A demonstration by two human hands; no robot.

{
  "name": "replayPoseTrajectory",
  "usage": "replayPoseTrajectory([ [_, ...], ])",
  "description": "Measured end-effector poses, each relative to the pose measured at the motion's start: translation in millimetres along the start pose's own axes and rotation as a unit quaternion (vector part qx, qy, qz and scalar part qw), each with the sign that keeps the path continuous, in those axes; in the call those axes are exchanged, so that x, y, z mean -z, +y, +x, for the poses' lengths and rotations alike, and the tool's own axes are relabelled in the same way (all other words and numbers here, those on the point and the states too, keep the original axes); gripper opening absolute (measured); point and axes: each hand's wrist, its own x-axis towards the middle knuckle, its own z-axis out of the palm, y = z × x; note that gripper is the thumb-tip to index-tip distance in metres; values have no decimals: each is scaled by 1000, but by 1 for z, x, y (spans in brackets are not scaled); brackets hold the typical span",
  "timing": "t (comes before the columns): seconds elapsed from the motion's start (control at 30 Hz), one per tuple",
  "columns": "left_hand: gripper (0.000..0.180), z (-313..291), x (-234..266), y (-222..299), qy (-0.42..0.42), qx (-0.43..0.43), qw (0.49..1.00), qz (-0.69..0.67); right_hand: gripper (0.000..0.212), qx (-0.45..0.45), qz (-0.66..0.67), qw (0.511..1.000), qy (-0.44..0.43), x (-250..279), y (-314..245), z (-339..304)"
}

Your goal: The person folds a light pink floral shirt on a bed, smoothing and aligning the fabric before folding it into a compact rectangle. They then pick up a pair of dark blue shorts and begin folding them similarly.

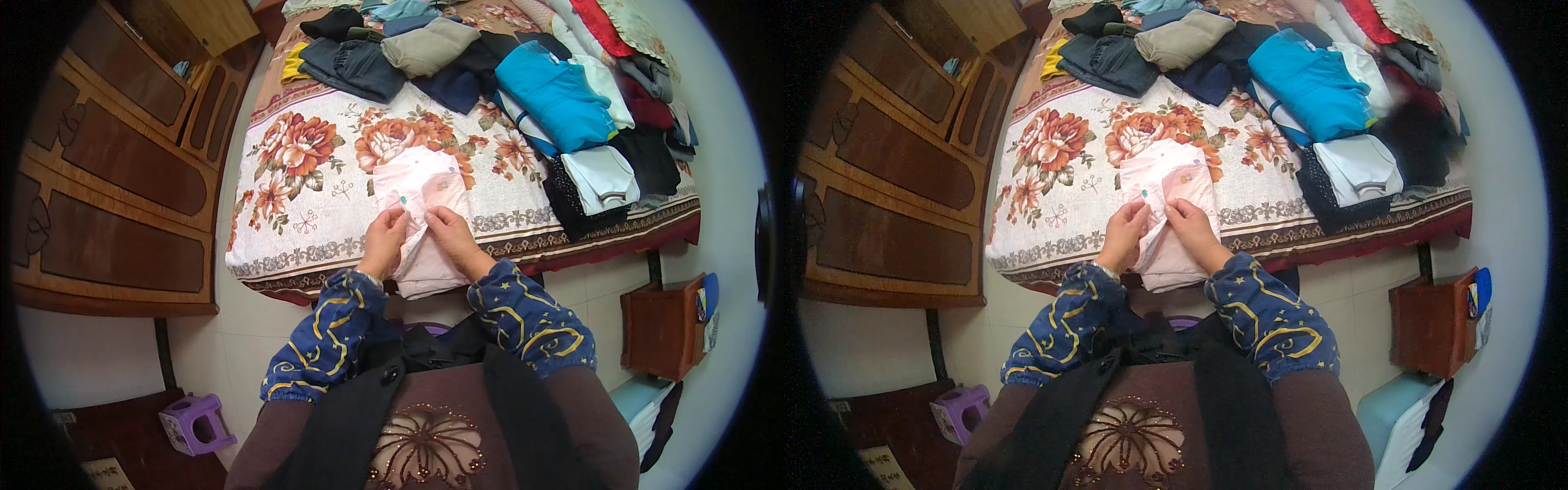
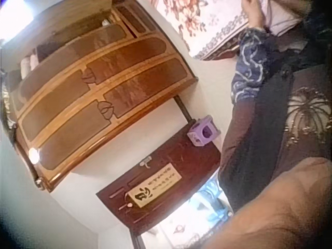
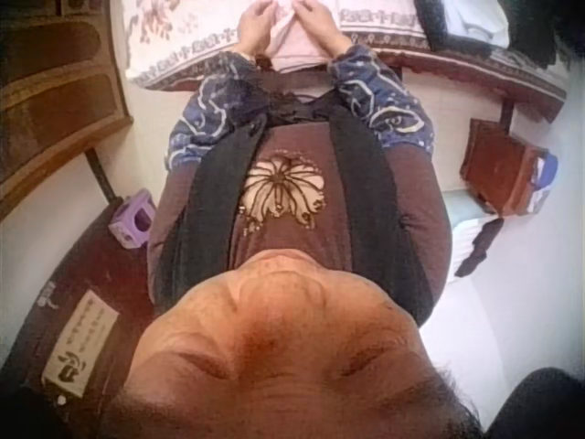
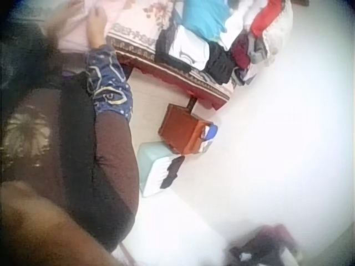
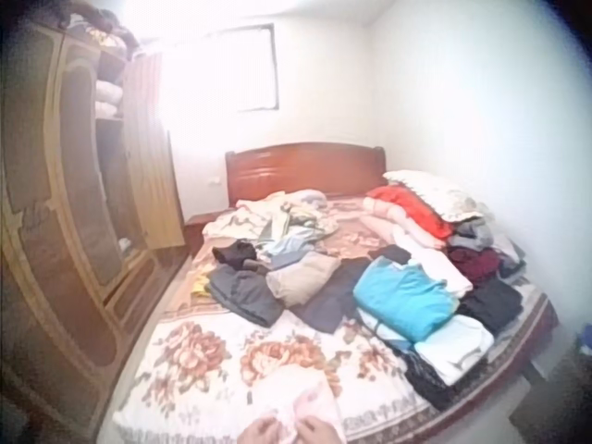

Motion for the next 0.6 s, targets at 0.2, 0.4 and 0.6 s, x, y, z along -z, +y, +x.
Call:
replayPoseTrajectory([
  [0.2,20,14,2,14,-35,16,994,103,20,-29,39,997,-56,-1,-13,-6],
  [0.4,7,25,17,21,-10,92,995,-29,31,-17,38,995,-93,-1,-10,-7],
  [0.6,14,18,27,25,-1,117,990,-75,31,-2,-51,994,-99,-6,-9,-9],
])
